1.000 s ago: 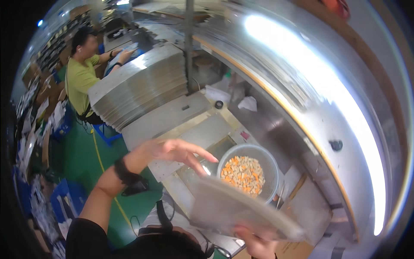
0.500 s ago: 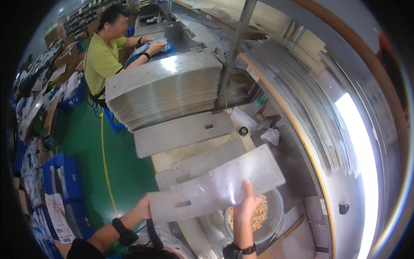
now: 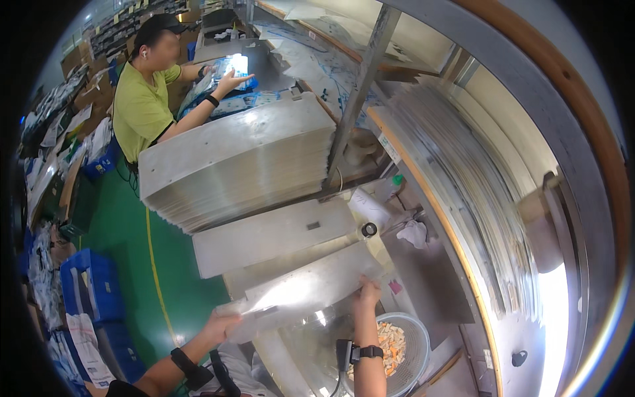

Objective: Sorting and placing small electronic components into plastic trays or sheets.

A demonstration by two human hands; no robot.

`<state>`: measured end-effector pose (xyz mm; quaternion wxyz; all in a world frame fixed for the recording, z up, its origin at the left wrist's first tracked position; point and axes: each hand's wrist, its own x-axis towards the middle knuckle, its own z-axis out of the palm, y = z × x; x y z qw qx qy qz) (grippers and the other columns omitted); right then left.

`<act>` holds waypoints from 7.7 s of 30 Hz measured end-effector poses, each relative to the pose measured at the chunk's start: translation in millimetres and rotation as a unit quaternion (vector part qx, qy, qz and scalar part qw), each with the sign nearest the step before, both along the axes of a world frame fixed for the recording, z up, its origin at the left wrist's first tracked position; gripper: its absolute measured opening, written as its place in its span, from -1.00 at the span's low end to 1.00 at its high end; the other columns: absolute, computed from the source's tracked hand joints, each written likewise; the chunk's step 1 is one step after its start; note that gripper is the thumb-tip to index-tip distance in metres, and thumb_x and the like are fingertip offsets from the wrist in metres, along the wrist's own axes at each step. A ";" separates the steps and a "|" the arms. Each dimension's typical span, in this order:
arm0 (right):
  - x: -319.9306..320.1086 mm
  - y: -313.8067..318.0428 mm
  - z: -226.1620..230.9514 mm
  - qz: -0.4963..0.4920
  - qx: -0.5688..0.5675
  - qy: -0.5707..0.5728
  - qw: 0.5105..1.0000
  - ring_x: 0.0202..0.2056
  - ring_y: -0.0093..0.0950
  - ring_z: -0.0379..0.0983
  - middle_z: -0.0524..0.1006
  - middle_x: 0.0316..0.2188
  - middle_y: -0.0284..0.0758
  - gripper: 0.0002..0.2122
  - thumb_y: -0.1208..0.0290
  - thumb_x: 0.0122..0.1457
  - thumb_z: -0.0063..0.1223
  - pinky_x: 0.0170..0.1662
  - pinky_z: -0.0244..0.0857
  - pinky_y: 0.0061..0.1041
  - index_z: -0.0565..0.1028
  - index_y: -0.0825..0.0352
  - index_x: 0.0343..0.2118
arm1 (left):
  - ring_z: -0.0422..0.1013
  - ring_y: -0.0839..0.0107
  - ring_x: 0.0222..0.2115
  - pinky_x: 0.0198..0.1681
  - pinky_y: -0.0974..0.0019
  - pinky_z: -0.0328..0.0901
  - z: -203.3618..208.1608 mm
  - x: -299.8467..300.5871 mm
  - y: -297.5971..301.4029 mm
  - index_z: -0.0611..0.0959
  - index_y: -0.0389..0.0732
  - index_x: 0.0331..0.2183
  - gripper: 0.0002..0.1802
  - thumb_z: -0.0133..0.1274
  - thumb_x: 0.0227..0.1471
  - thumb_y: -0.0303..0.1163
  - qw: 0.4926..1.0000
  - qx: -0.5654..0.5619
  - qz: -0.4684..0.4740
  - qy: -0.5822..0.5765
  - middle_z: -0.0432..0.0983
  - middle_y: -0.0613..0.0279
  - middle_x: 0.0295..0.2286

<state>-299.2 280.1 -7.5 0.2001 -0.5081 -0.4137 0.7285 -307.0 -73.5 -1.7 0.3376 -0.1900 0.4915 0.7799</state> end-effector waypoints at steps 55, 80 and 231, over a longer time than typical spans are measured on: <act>9.4 -56.0 44.3 0.138 0.078 -0.155 0.975 -0.48 -0.39 0.30 0.32 -0.48 -0.24 -0.73 0.44 -0.19 -0.06 -0.47 0.27 -0.32 0.26 0.41 -0.37 | 0.02 0.11 -0.14 -0.07 0.04 -0.12 5.4 -4.9 24.4 0.22 -0.26 -0.13 -0.23 0.11 -0.45 -0.18 0.689 -0.474 -0.269 0.478 0.12 0.03 -0.19; 359.6 -74.9 166.7 0.131 0.098 0.137 0.977 -0.23 -0.25 0.30 0.34 -0.31 -0.01 -0.61 0.42 -0.04 -0.16 -0.18 0.20 -0.39 0.16 0.47 -0.13 | -0.36 -0.07 0.01 -0.07 -0.21 -0.46 1.4 8.1 46.4 -0.13 -0.31 -0.01 0.12 0.09 -0.52 0.00 0.512 -0.548 -0.423 0.508 -0.30 -0.26 -0.03; 536.2 -107.3 -36.5 -0.304 -0.145 0.181 0.924 -0.22 -0.29 0.27 0.34 -0.30 -0.14 -0.69 0.56 -0.05 -0.18 -0.17 0.18 -0.29 0.18 0.47 -0.19 | 0.34 0.21 -0.38 -0.43 0.22 0.31 -2.8 347.2 294.5 0.29 -0.36 -0.27 -0.66 -0.14 -0.23 -0.60 0.824 0.057 -0.564 0.004 0.32 0.05 -0.36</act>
